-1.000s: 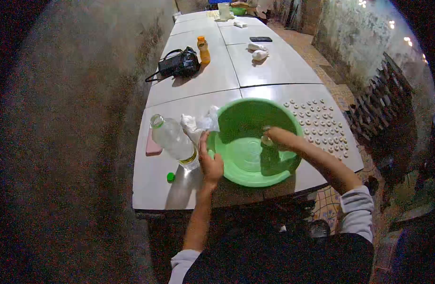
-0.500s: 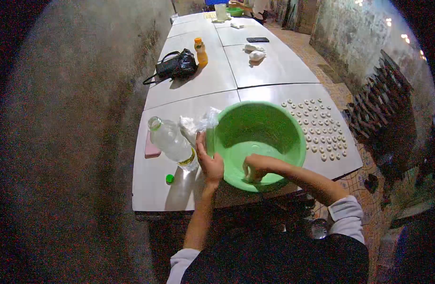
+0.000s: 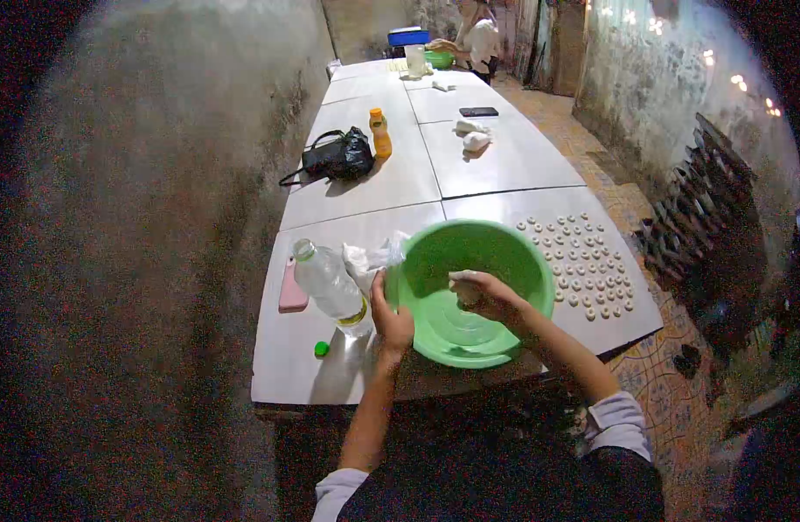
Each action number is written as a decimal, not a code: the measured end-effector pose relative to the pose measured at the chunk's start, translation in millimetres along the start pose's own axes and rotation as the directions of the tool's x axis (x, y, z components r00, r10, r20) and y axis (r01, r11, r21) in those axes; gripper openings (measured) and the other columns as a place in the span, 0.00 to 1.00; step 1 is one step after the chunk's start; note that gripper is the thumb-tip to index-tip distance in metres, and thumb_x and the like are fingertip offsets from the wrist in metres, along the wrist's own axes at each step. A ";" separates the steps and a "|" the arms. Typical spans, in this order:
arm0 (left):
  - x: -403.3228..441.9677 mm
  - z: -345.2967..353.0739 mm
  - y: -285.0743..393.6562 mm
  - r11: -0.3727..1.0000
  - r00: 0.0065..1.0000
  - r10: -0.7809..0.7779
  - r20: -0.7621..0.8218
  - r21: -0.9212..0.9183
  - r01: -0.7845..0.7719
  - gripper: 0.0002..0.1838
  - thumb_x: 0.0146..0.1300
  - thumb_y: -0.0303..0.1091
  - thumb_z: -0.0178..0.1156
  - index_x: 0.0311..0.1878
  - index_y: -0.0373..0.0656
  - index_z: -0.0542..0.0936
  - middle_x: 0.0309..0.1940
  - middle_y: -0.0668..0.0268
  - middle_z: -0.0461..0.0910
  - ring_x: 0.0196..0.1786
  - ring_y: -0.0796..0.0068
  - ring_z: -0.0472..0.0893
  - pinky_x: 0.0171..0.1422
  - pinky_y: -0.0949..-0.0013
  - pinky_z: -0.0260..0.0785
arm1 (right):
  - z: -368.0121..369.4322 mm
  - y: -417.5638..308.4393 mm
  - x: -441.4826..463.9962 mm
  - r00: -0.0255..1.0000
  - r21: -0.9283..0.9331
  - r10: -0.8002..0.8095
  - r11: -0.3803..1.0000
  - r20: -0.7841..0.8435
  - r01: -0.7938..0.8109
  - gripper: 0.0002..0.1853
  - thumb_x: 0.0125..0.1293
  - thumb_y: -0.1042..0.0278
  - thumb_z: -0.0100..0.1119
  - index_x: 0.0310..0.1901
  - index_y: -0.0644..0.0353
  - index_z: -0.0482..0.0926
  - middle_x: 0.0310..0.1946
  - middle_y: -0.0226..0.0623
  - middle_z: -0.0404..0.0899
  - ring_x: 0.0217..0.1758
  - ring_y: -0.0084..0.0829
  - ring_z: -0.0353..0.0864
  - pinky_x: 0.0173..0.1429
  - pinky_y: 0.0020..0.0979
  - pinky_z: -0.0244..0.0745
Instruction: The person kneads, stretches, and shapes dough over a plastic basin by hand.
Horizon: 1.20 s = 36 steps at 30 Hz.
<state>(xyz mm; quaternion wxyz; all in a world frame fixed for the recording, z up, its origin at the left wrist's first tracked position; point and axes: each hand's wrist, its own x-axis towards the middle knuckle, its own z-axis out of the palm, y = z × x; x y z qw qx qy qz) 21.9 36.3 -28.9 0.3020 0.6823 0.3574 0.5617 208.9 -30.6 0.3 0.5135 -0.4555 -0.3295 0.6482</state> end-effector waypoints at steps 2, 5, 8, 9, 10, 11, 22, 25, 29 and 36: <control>-1.0 -1.0 0.9 0.997 0.999 0.053 -0.012 0.062 -0.052 0.29 0.46 0.20 0.49 0.56 0.33 0.60 0.52 0.49 0.64 0.57 0.53 0.64 0.61 0.60 0.53 | 0.8 -4.0 -3.5 0.997 0.267 -0.051 0.962 -0.055 0.063 0.12 0.56 0.61 0.52 0.33 0.62 0.73 0.38 0.33 0.73 0.44 0.31 0.73 0.53 0.40 0.67; -3.0 -2.8 0.1 0.995 0.997 0.075 -0.020 0.064 -0.074 0.27 0.48 0.22 0.51 0.56 0.33 0.60 0.51 0.49 0.65 0.57 0.54 0.64 0.61 0.60 0.54 | 7.1 -11.9 -0.4 0.992 0.420 -0.124 0.899 -0.022 0.122 0.11 0.57 0.65 0.49 0.33 0.65 0.72 0.40 0.35 0.73 0.44 0.33 0.73 0.52 0.42 0.67; -2.5 -5.8 22.1 0.994 0.996 -0.092 0.015 0.053 0.091 0.31 0.41 0.16 0.46 0.56 0.33 0.60 0.53 0.49 0.63 0.58 0.54 0.62 0.64 0.61 0.51 | 7.8 -31.6 1.1 0.987 0.332 -0.154 0.929 -0.049 0.161 0.13 0.60 0.64 0.49 0.40 0.64 0.71 0.39 0.37 0.72 0.39 0.28 0.73 0.45 0.35 0.71; -2.9 -4.8 16.7 0.993 0.995 -0.100 0.017 0.057 0.099 0.31 0.41 0.16 0.46 0.56 0.33 0.60 0.53 0.49 0.63 0.58 0.54 0.62 0.64 0.61 0.51 | 4.7 -38.3 -1.3 0.981 0.235 -0.186 0.953 -0.047 0.192 0.15 0.60 0.63 0.50 0.43 0.64 0.70 0.38 0.37 0.72 0.37 0.26 0.73 0.42 0.31 0.72; -3.0 -2.9 7.7 0.997 0.998 -0.068 0.011 0.027 0.068 0.32 0.40 0.15 0.45 0.56 0.33 0.60 0.53 0.49 0.63 0.59 0.54 0.62 0.64 0.61 0.50 | -2.9 -43.5 -5.6 0.969 0.224 -0.241 0.949 0.052 0.224 0.21 0.59 0.58 0.54 0.49 0.63 0.68 0.36 0.35 0.71 0.33 0.23 0.72 0.36 0.23 0.71; -2.8 -2.3 5.0 0.999 0.999 -0.035 0.004 -0.004 0.035 0.33 0.39 0.14 0.45 0.57 0.33 0.60 0.54 0.49 0.63 0.59 0.54 0.61 0.65 0.61 0.50 | 1.0 -52.9 -5.8 0.981 0.173 -0.118 0.974 -0.154 0.144 0.19 0.60 0.54 0.51 0.44 0.61 0.67 0.30 0.31 0.70 0.26 0.17 0.70 0.23 0.17 0.65; -5.4 -2.2 6.9 0.992 1.000 -0.025 0.002 0.121 0.025 0.33 0.39 0.15 0.44 0.56 0.34 0.59 0.54 0.48 0.62 0.59 0.50 0.61 0.65 0.60 0.49 | -5.3 -86.2 -12.0 0.896 0.049 -0.256 0.955 -0.362 0.293 0.22 0.57 0.43 0.48 0.30 0.59 0.69 0.15 0.32 0.69 0.14 0.25 0.69 0.21 0.25 0.69; -4.6 -2.2 4.1 0.994 1.000 0.025 -0.004 0.102 -0.025 0.33 0.39 0.16 0.44 0.57 0.33 0.59 0.54 0.47 0.63 0.59 0.50 0.60 0.64 0.60 0.49 | -28.7 -86.0 -3.2 0.977 0.216 -0.214 0.953 -0.022 0.214 0.19 0.58 0.57 0.53 0.43 0.64 0.68 0.29 0.38 0.73 0.22 0.27 0.74 0.33 0.28 0.77; -3.4 -2.9 6.3 0.990 0.999 -0.044 -0.001 0.133 0.044 0.33 0.39 0.16 0.44 0.57 0.33 0.59 0.53 0.47 0.63 0.58 0.49 0.61 0.64 0.60 0.50 | -22.4 -85.3 -3.3 0.933 0.044 -0.266 0.958 -0.243 0.285 0.17 0.55 0.61 0.58 0.41 0.65 0.71 0.25 0.38 0.76 0.25 0.25 0.75 0.33 0.24 0.76; -6.9 -8.4 6.5 0.950 0.954 -0.294 0.065 -0.085 0.299 0.29 0.45 0.22 0.52 0.54 0.31 0.60 0.46 0.51 0.69 0.48 0.60 0.70 0.55 0.66 0.60 | -84.8 -6.0 95.8 0.697 -0.821 -0.555 0.043 0.455 0.570 0.13 0.51 0.69 0.59 0.40 0.62 0.76 0.34 0.42 0.77 0.35 0.33 0.76 0.40 0.28 0.71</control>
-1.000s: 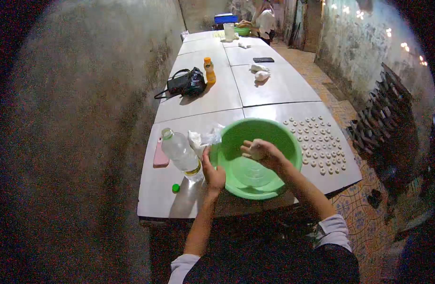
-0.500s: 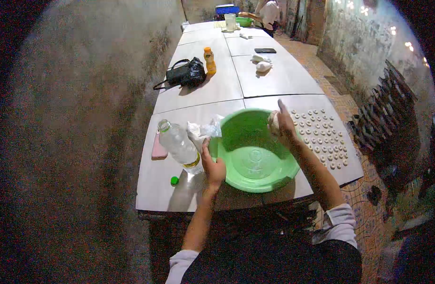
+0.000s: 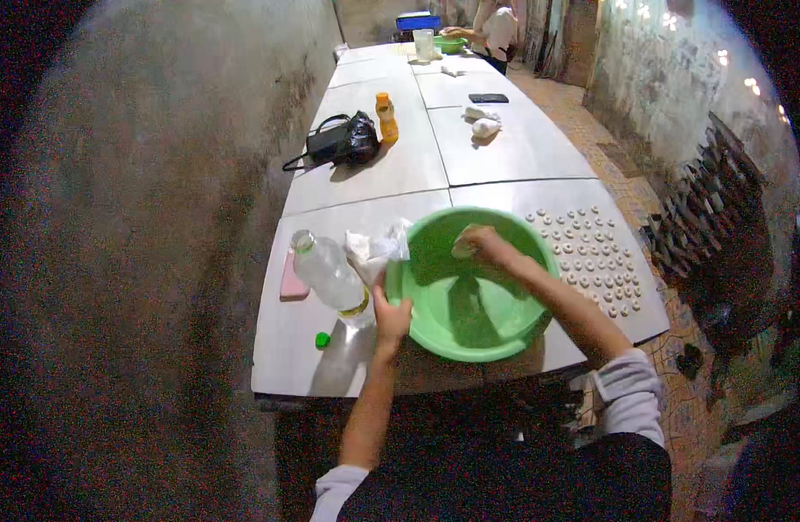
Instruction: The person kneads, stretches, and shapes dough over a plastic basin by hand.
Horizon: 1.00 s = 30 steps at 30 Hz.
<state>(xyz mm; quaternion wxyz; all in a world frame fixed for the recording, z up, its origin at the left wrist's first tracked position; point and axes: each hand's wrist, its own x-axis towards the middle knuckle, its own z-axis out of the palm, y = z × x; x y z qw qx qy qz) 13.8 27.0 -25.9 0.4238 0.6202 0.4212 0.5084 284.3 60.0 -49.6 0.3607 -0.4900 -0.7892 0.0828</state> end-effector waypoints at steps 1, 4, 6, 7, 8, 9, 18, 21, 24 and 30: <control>-0.4 -2.7 3.0 0.978 0.978 -0.182 0.100 -0.085 0.191 0.29 0.45 0.24 0.54 0.54 0.31 0.61 0.44 0.53 0.71 0.44 0.63 0.72 0.51 0.67 0.63 | 27.8 28.5 -1.8 0.982 -0.079 -0.190 0.978 0.020 0.191 0.14 0.52 0.71 0.57 0.42 0.61 0.75 0.35 0.44 0.76 0.37 0.37 0.76 0.42 0.29 0.71; 5.4 -0.6 -19.3 0.989 0.989 -0.126 0.072 -0.070 0.131 0.28 0.43 0.22 0.52 0.52 0.32 0.63 0.41 0.58 0.72 0.40 0.67 0.74 0.47 0.70 0.65 | 20.4 -23.9 11.9 0.945 -0.138 0.134 0.986 0.299 -0.096 0.18 0.54 0.71 0.53 0.49 0.59 0.69 0.35 0.45 0.75 0.37 0.44 0.75 0.40 0.33 0.71; -2.0 5.3 -13.5 0.960 0.997 -0.082 -0.009 -0.269 0.077 0.25 0.42 0.20 0.50 0.50 0.32 0.66 0.41 0.59 0.73 0.41 0.68 0.73 0.48 0.71 0.64 | 20.9 -13.9 15.2 0.858 0.086 0.326 0.917 0.396 -0.389 0.19 0.55 0.69 0.52 0.51 0.60 0.67 0.37 0.46 0.74 0.37 0.45 0.75 0.40 0.36 0.71; -0.9 7.3 -18.1 0.959 0.995 -0.095 -0.006 -0.270 0.089 0.25 0.42 0.20 0.50 0.50 0.32 0.66 0.41 0.59 0.73 0.41 0.68 0.73 0.48 0.71 0.64 | 18.1 -4.8 14.5 0.719 0.259 0.461 0.717 0.519 -0.647 0.21 0.56 0.67 0.51 0.52 0.60 0.65 0.38 0.47 0.74 0.38 0.46 0.75 0.40 0.39 0.71; 0.1 8.6 -25.0 0.967 0.998 -0.033 -0.048 -0.255 0.020 0.24 0.42 0.19 0.50 0.49 0.33 0.67 0.40 0.60 0.73 0.41 0.69 0.73 0.48 0.72 0.64 | 4.9 -3.3 10.3 0.861 -0.147 0.253 0.967 0.441 -0.209 0.19 0.58 0.61 0.50 0.48 0.62 0.67 0.37 0.48 0.74 0.38 0.46 0.75 0.38 0.40 0.70; -0.4 10.0 -31.4 0.970 0.996 0.031 -0.089 -0.237 -0.052 0.23 0.42 0.19 0.50 0.48 0.33 0.68 0.39 0.61 0.73 0.41 0.70 0.73 0.47 0.72 0.64 | -3.5 -5.0 4.9 0.922 -0.214 0.207 0.967 0.328 -0.140 0.16 0.59 0.59 0.48 0.44 0.62 0.70 0.33 0.49 0.74 0.36 0.46 0.75 0.37 0.42 0.70; -0.7 17.8 -17.7 0.902 0.994 -0.048 -0.099 -0.431 0.001 0.23 0.42 0.17 0.49 0.47 0.32 0.70 0.39 0.64 0.74 0.41 0.75 0.73 0.48 0.74 0.65 | -30.2 -82.0 -63.8 0.840 -0.471 0.379 0.865 0.388 -0.172 0.07 0.48 0.69 0.53 0.23 0.64 0.72 0.23 0.51 0.73 0.26 0.49 0.75 0.27 0.42 0.70; -4.5 15.9 -9.2 0.923 0.992 -0.049 -0.115 -0.385 0.001 0.30 0.39 0.16 0.45 0.53 0.30 0.65 0.44 0.60 0.72 0.44 0.71 0.73 0.51 0.73 0.63 | -18.5 -102.6 -66.4 0.806 -0.440 0.438 0.862 0.399 -0.251 0.06 0.46 0.70 0.54 0.22 0.65 0.73 0.24 0.50 0.73 0.25 0.49 0.75 0.25 0.39 0.70; -3.4 16.3 -7.5 0.930 0.991 -0.071 -0.115 -0.366 0.024 0.31 0.38 0.15 0.44 0.54 0.31 0.64 0.46 0.58 0.71 0.48 0.68 0.72 0.54 0.71 0.61 | -15.1 -132.9 -45.0 0.598 -0.390 0.469 0.881 0.650 -0.267 0.11 0.46 0.66 0.60 0.28 0.67 0.78 0.24 0.46 0.77 0.23 0.34 0.76 0.26 0.34 0.71; -0.8 18.5 -35.0 0.966 0.985 0.007 -0.172 -0.252 -0.050 0.33 0.42 0.22 0.49 0.58 0.30 0.58 0.54 0.53 0.63 0.57 0.63 0.63 0.62 0.66 0.52 | -8.1 -143.4 -31.3 0.598 0.355 0.519 0.495 0.611 -0.793 0.11 0.50 0.68 0.63 0.33 0.65 0.79 0.27 0.35 0.79 0.27 0.23 0.76 0.30 0.25 0.75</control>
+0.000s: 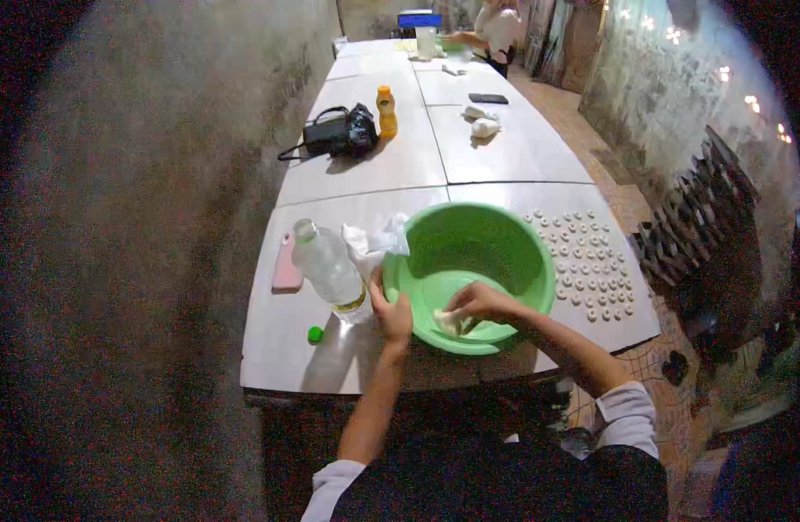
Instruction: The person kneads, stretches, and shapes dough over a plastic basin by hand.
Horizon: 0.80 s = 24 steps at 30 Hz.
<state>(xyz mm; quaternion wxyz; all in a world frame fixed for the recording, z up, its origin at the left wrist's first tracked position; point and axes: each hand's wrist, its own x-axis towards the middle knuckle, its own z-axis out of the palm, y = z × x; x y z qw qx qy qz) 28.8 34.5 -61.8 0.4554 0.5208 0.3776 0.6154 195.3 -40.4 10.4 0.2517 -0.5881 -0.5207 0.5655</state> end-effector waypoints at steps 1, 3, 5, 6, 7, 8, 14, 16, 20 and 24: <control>0.0 0.1 -3.7 0.985 0.995 0.096 -0.031 0.145 -0.091 0.33 0.43 0.23 0.50 0.58 0.30 0.56 0.55 0.52 0.61 0.58 0.61 0.62 0.63 0.64 0.50 | -2.9 -4.5 -1.2 1.000 0.206 -0.011 0.978 -0.024 0.016 0.10 0.51 0.68 0.62 0.34 0.65 0.79 0.27 0.35 0.79 0.27 0.24 0.77 0.30 0.25 0.75; -12.4 5.5 51.9 0.981 0.983 0.181 -0.034 0.078 -0.178 0.32 0.46 0.25 0.51 0.58 0.31 0.57 0.55 0.51 0.59 0.59 0.58 0.59 0.64 0.62 0.47 | -13.5 -14.7 -5.9 0.998 0.291 -0.041 0.955 -0.055 0.055 0.11 0.53 0.68 0.61 0.35 0.66 0.76 0.29 0.34 0.78 0.30 0.23 0.77 0.33 0.26 0.75; -19.8 9.4 80.5 0.882 0.900 0.436 -0.016 0.204 -0.424 0.30 0.49 0.28 0.52 0.57 0.32 0.57 0.56 0.52 0.58 0.59 0.58 0.59 0.65 0.60 0.47 | -21.4 -23.8 -15.0 0.983 0.546 -0.091 0.822 -0.161 0.165 0.09 0.54 0.69 0.59 0.35 0.64 0.75 0.29 0.32 0.76 0.32 0.23 0.76 0.36 0.25 0.75; -19.0 13.4 80.8 0.857 0.865 0.495 0.080 0.117 -0.501 0.31 0.52 0.34 0.55 0.57 0.32 0.57 0.54 0.53 0.59 0.59 0.61 0.58 0.65 0.60 0.46 | -22.8 -23.7 -15.1 0.974 0.586 -0.138 0.780 -0.181 0.220 0.08 0.56 0.69 0.57 0.35 0.62 0.74 0.31 0.31 0.74 0.35 0.23 0.75 0.39 0.25 0.74; -18.7 21.5 86.9 0.853 0.861 0.502 0.081 0.114 -0.509 0.31 0.52 0.34 0.55 0.57 0.32 0.57 0.54 0.53 0.59 0.59 0.61 0.58 0.65 0.60 0.46 | -21.3 -24.8 -16.8 0.972 0.583 -0.146 0.780 -0.185 0.228 0.08 0.56 0.69 0.57 0.35 0.62 0.74 0.31 0.31 0.74 0.35 0.23 0.75 0.39 0.25 0.74; -17.4 34.1 96.7 0.916 0.910 0.393 0.133 0.036 -0.401 0.33 0.52 0.38 0.57 0.57 0.32 0.57 0.54 0.54 0.60 0.60 0.62 0.58 0.65 0.60 0.45 | -18.1 -26.6 -18.2 0.961 0.656 -0.182 0.703 -0.209 0.275 0.09 0.56 0.69 0.56 0.37 0.62 0.74 0.33 0.32 0.74 0.36 0.24 0.75 0.40 0.25 0.74; -0.2 74.4 99.9 0.814 0.837 -0.100 0.537 -0.440 0.379 0.26 0.58 0.37 0.55 0.56 0.38 0.60 0.52 0.58 0.67 0.52 0.69 0.70 0.48 0.74 0.70 | -2.3 -47.1 -47.8 0.909 0.676 -0.207 0.613 -0.361 0.408 0.15 0.62 0.64 0.49 0.47 0.63 0.70 0.44 0.37 0.73 0.45 0.27 0.75 0.44 0.31 0.74; 9.8 77.0 96.9 0.834 0.868 -0.017 0.496 -0.471 0.286 0.21 0.60 0.32 0.53 0.54 0.37 0.62 0.49 0.58 0.70 0.49 0.71 0.73 0.48 0.72 0.71 | -14.9 -39.1 -65.1 0.850 0.312 -0.362 0.815 -0.383 0.488 0.15 0.62 0.65 0.49 0.47 0.63 0.71 0.45 0.37 0.73 0.45 0.28 0.75 0.44 0.33 0.75; 24.2 72.8 103.1 0.940 0.855 -0.069 0.515 -0.253 0.228 0.17 0.59 0.31 0.54 0.51 0.37 0.67 0.34 0.65 0.76 0.26 0.84 0.73 0.28 0.80 0.69 | -31.3 -17.8 -87.0 0.817 0.375 -0.261 0.788 -0.515 0.489 0.13 0.60 0.66 0.52 0.44 0.64 0.73 0.42 0.37 0.74 0.44 0.30 0.75 0.44 0.32 0.75; 27.7 74.9 96.8 0.944 0.725 -0.228 0.650 -0.036 0.328 0.16 0.60 0.44 0.52 0.37 0.39 0.74 0.17 0.72 0.70 0.16 0.88 0.65 0.16 0.82 0.55 | -28.6 -4.7 -90.0 0.842 0.347 -0.273 0.819 -0.465 0.457 0.12 0.60 0.66 0.52 0.42 0.65 0.73 0.39 0.37 0.75 0.40 0.28 0.76 0.42 0.29 0.75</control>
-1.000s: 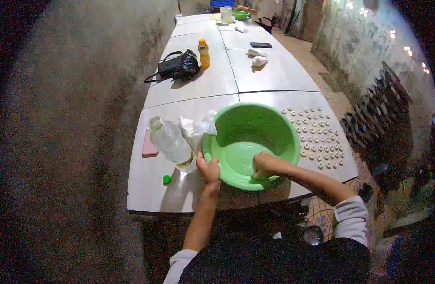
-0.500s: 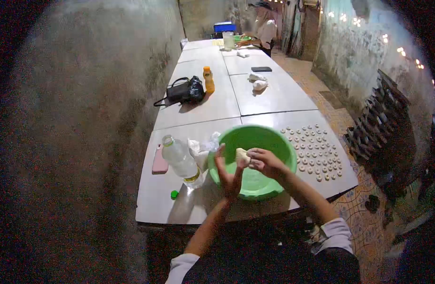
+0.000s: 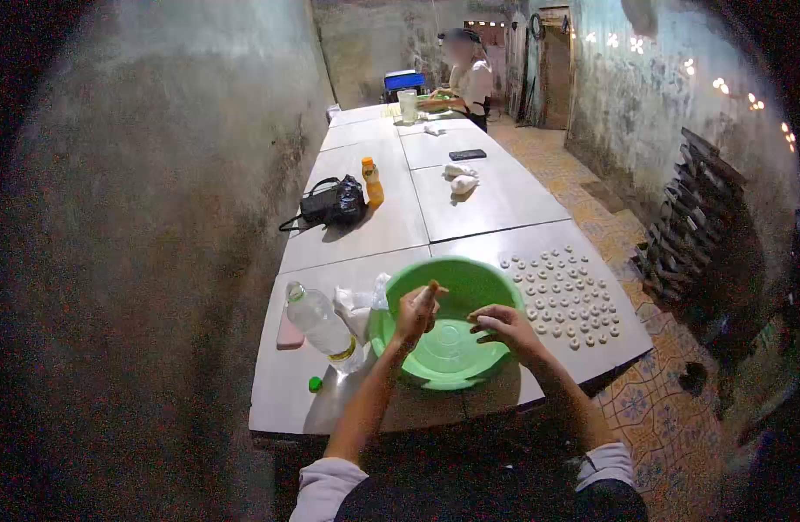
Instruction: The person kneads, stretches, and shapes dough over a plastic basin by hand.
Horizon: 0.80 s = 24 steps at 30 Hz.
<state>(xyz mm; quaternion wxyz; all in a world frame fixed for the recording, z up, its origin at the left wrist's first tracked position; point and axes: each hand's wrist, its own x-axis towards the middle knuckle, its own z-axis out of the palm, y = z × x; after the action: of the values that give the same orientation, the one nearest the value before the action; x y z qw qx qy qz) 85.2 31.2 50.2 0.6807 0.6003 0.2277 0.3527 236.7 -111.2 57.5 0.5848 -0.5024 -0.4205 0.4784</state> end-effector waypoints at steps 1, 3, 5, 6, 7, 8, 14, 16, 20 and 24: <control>0.0 0.0 -0.7 0.993 0.993 -0.098 0.058 -0.059 0.102 0.19 0.61 0.49 0.50 0.31 0.40 0.76 0.14 0.74 0.67 0.16 0.89 0.64 0.15 0.82 0.52 | -0.5 1.6 -0.2 1.000 0.004 0.003 1.000 0.000 -0.003 0.12 0.60 0.66 0.52 0.42 0.65 0.73 0.39 0.37 0.75 0.40 0.28 0.76 0.42 0.29 0.75; 3.4 5.1 -10.3 0.992 0.999 0.032 0.008 0.123 -0.033 0.20 0.61 0.50 0.49 0.27 0.41 0.73 0.13 0.74 0.65 0.15 0.88 0.63 0.16 0.80 0.51 | -1.4 4.0 0.5 0.999 -0.008 -0.026 1.000 0.028 0.027 0.12 0.60 0.66 0.53 0.41 0.65 0.73 0.39 0.37 0.75 0.40 0.27 0.76 0.42 0.28 0.74; 1.4 14.2 -10.3 0.837 0.951 0.310 -0.007 0.476 -0.270 0.25 0.61 0.54 0.46 0.19 0.43 0.69 0.10 0.74 0.60 0.13 0.85 0.60 0.16 0.77 0.51 | -2.3 9.7 5.3 0.997 0.030 -0.062 0.998 0.043 0.060 0.12 0.58 0.66 0.54 0.41 0.63 0.74 0.38 0.35 0.76 0.38 0.27 0.77 0.40 0.28 0.76; -3.6 15.8 -10.3 0.872 0.966 0.256 0.031 0.424 -0.244 0.26 0.61 0.58 0.42 0.21 0.44 0.68 0.10 0.73 0.60 0.13 0.81 0.59 0.19 0.74 0.53 | 1.0 11.0 8.5 0.995 -0.050 -0.099 0.994 0.011 0.100 0.13 0.57 0.65 0.56 0.42 0.62 0.74 0.39 0.35 0.75 0.38 0.27 0.77 0.40 0.27 0.76; -2.3 13.0 -12.4 0.873 0.968 0.250 0.029 0.426 -0.238 0.26 0.61 0.58 0.42 0.21 0.44 0.68 0.10 0.73 0.60 0.13 0.81 0.59 0.19 0.74 0.53 | 6.3 11.2 11.0 0.990 -0.133 -0.139 0.982 -0.019 0.135 0.14 0.56 0.64 0.58 0.42 0.61 0.74 0.40 0.35 0.75 0.38 0.27 0.76 0.39 0.27 0.76; 0.7 7.1 -16.7 0.980 0.995 -0.065 0.069 0.195 0.050 0.26 0.62 0.58 0.40 0.24 0.44 0.68 0.13 0.73 0.62 0.16 0.80 0.60 0.21 0.74 0.55 | 14.3 11.0 12.1 0.980 -0.213 -0.196 0.960 -0.036 0.184 0.19 0.52 0.64 0.61 0.46 0.60 0.73 0.44 0.37 0.73 0.42 0.32 0.75 0.45 0.29 0.73; -22.6 6.4 -7.1 0.991 0.923 0.113 0.369 0.020 -0.130 0.20 0.62 0.45 0.48 0.51 0.42 0.68 0.39 0.64 0.75 0.43 0.71 0.76 0.46 0.70 0.71 | 35.8 8.0 24.1 0.747 -0.713 -0.655 0.468 0.117 0.522 0.27 0.46 0.73 0.63 0.52 0.58 0.69 0.46 0.44 0.72 0.48 0.40 0.71 0.51 0.34 0.68; -18.7 -1.8 -9.6 0.997 0.961 -0.044 0.273 -0.050 0.060 0.17 0.61 0.40 0.51 0.50 0.41 0.69 0.38 0.65 0.75 0.42 0.73 0.76 0.45 0.70 0.72 | 39.3 2.2 24.2 0.765 -0.663 -0.639 0.538 0.082 0.521 0.26 0.45 0.75 0.62 0.50 0.58 0.71 0.42 0.40 0.75 0.46 0.35 0.74 0.48 0.29 0.70; -23.8 -5.1 -11.8 0.997 0.992 -0.073 0.101 0.036 0.069 0.13 0.59 0.37 0.55 0.41 0.37 0.75 0.34 0.66 0.77 0.36 0.78 0.77 0.42 0.73 0.73 | 39.5 12.4 31.2 0.770 -0.592 -0.635 0.597 0.064 0.542 0.18 0.45 0.77 0.60 0.43 0.61 0.75 0.36 0.39 0.78 0.33 0.31 0.79 0.39 0.26 0.74; -29.0 -5.7 -8.1 0.995 1.000 -0.009 -0.007 0.103 0.010 0.13 0.57 0.36 0.57 0.36 0.34 0.76 0.30 0.64 0.78 0.31 0.79 0.78 0.38 0.75 0.73 | 27.1 31.4 43.9 0.905 -0.280 -0.425 0.871 -0.016 0.404 0.11 0.52 0.77 0.58 0.39 0.68 0.75 0.31 0.35 0.78 0.35 0.23 0.77 0.39 0.24 0.74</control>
<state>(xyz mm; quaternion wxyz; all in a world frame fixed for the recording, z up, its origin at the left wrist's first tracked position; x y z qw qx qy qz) 63.9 12.8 38.0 0.6499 0.6324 0.2504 0.3391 214.3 -61.8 30.8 0.6156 -0.4935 -0.5568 0.2599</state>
